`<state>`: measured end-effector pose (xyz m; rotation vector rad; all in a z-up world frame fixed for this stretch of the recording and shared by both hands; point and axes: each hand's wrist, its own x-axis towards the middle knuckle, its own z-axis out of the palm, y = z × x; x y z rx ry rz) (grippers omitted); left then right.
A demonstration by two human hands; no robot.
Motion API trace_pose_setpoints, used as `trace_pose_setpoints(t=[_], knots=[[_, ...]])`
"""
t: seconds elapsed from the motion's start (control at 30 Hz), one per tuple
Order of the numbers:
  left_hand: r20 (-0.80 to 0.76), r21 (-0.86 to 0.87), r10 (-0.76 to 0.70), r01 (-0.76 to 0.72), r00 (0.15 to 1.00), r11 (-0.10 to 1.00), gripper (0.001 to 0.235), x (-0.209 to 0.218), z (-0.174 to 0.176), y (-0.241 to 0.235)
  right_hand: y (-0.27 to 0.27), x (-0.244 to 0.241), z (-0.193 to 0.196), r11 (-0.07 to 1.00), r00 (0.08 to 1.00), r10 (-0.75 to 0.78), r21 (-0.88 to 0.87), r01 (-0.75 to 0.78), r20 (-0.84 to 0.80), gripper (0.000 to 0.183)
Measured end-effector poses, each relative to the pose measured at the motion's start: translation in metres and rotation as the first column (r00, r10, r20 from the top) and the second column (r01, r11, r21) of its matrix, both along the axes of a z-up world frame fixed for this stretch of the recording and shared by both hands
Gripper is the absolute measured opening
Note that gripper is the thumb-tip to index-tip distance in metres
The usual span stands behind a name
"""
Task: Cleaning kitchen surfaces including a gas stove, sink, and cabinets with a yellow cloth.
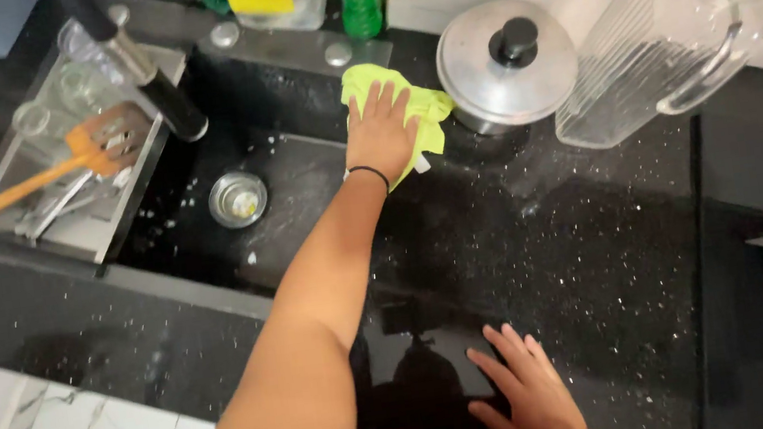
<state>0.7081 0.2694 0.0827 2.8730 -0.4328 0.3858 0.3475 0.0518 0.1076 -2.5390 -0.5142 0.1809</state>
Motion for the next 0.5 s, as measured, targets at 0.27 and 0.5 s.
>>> trace_pose_setpoints(t=[0.27,0.5], knots=[[0.046,0.051,0.065,-0.068,0.997,0.996,0.057,0.061,-0.013,-0.012,0.003,0.004,-0.003,0.996,0.994,-0.078,-0.047,0.075,-0.073,0.071],[0.034,-0.007,-0.036,0.036,0.999,0.999,0.056,-0.037,-0.006,0.011,0.009,-0.003,0.02,0.997,0.996,-0.078,0.006,0.078,0.036,0.061]])
